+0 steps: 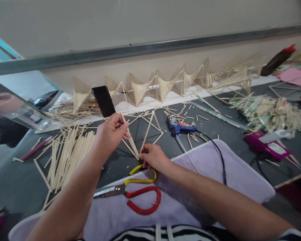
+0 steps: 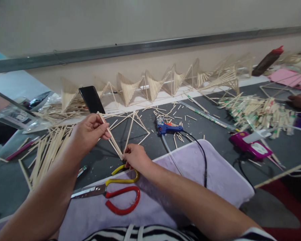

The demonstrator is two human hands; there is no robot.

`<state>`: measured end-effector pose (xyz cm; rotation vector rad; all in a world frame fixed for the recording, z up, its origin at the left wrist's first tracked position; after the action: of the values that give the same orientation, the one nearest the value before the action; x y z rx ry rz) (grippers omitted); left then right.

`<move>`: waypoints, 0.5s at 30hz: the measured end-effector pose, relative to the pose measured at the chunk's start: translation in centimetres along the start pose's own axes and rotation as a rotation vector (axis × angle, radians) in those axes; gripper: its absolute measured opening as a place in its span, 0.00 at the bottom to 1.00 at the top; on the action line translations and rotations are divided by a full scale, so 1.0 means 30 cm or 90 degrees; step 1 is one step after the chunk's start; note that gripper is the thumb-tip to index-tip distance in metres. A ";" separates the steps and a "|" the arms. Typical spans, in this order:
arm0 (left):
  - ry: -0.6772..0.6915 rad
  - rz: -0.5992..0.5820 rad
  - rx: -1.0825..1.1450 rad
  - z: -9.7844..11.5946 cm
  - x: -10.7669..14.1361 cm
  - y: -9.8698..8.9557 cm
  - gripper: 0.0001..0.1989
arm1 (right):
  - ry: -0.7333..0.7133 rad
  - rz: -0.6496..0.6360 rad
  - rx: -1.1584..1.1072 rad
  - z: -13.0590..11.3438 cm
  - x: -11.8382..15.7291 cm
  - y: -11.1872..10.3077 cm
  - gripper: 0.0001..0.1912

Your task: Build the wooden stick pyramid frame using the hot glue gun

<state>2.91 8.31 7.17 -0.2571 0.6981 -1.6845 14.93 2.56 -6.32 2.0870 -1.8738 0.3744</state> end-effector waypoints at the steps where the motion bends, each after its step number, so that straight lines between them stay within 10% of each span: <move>1: 0.002 -0.003 -0.005 0.000 0.000 0.002 0.05 | 0.003 -0.001 0.002 0.003 -0.004 0.002 0.03; 8: 0.004 -0.005 -0.028 -0.009 0.000 0.004 0.06 | 0.009 -0.005 0.113 -0.010 0.014 -0.013 0.02; 15: -0.003 -0.009 -0.033 -0.022 -0.002 0.006 0.07 | -0.327 0.110 0.417 -0.201 0.110 -0.015 0.11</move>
<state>2.73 8.55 6.56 -0.3033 0.7391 -1.6805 15.81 1.98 0.50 2.6328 -2.4930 0.6028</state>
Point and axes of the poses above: each hand's wrist, its own x-axis away from the middle knuckle, its own y-axis out of the palm, z = x × y, the point moved 5 cm from there along -x, towards the middle knuckle, and after that the axes turned 9 degrees about -x, right-handed, at the moved point
